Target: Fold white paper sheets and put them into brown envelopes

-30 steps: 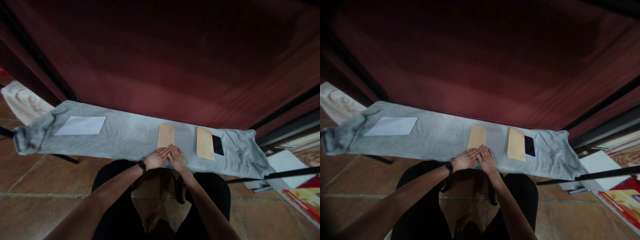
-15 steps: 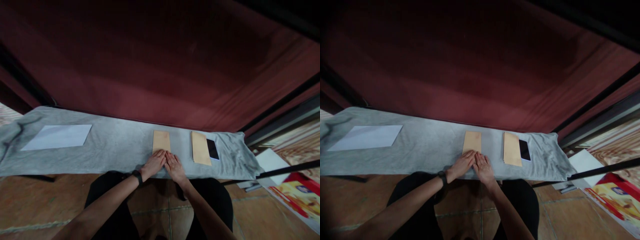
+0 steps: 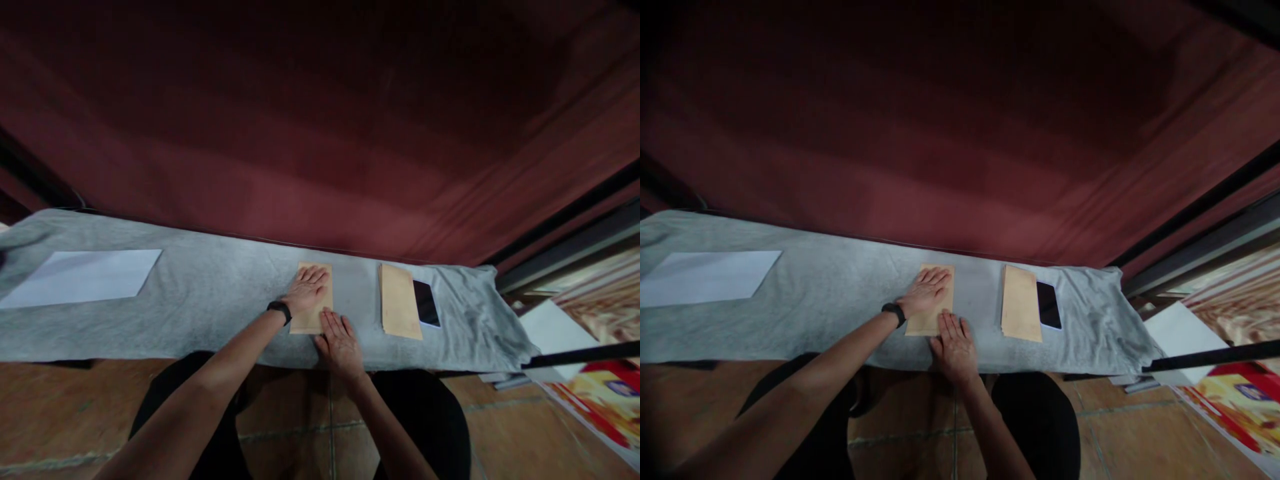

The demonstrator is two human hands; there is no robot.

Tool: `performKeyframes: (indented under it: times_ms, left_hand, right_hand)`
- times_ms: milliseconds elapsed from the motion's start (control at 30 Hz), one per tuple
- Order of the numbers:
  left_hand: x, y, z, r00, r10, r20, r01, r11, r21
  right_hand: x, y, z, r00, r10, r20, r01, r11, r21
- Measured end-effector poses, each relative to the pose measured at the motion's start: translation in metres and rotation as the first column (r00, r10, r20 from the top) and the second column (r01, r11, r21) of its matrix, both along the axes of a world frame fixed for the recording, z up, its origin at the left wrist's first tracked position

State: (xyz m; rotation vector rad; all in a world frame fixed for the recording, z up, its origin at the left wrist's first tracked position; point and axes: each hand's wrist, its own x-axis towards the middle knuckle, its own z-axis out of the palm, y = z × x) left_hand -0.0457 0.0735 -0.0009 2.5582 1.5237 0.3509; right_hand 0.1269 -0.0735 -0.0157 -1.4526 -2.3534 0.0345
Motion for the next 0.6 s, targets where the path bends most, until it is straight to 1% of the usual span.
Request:
performKeyframes:
  times_ms: [133, 267, 367, 467, 600]
  left_hand:
    - [-0.002, -0.006, 0.003, 0.992, -0.126, -0.008, 0.125, 0.992, -0.033]
    - [-0.005, -0.022, 0.004, 0.980, -0.196, -0.041, 0.194, 0.980, -0.049]
    - [-0.006, -0.036, 0.006, 0.972, -0.227, -0.054, 0.225, 0.973, -0.046]
    - [-0.008, -0.051, 0.009, 0.968, -0.247, -0.030, 0.246, 0.968, -0.056]
    - [-0.010, -0.072, 0.008, 0.971, -0.237, 0.016, 0.237, 0.968, -0.083]
  right_hand:
    - [-0.002, -0.001, 0.004, 1.000, -0.003, -0.021, 0.003, 1.000, -0.022]
    - [-0.002, -0.002, 0.007, 1.000, -0.001, -0.026, 0.001, 1.000, -0.023]
    - [-0.001, -0.003, 0.008, 1.000, -0.001, -0.019, 0.000, 1.000, -0.028]
    - [-0.001, -0.004, 0.009, 1.000, 0.001, -0.014, -0.002, 0.999, -0.047]
    - [-0.001, -0.004, 0.006, 1.000, -0.017, -0.023, 0.015, 0.998, -0.066]
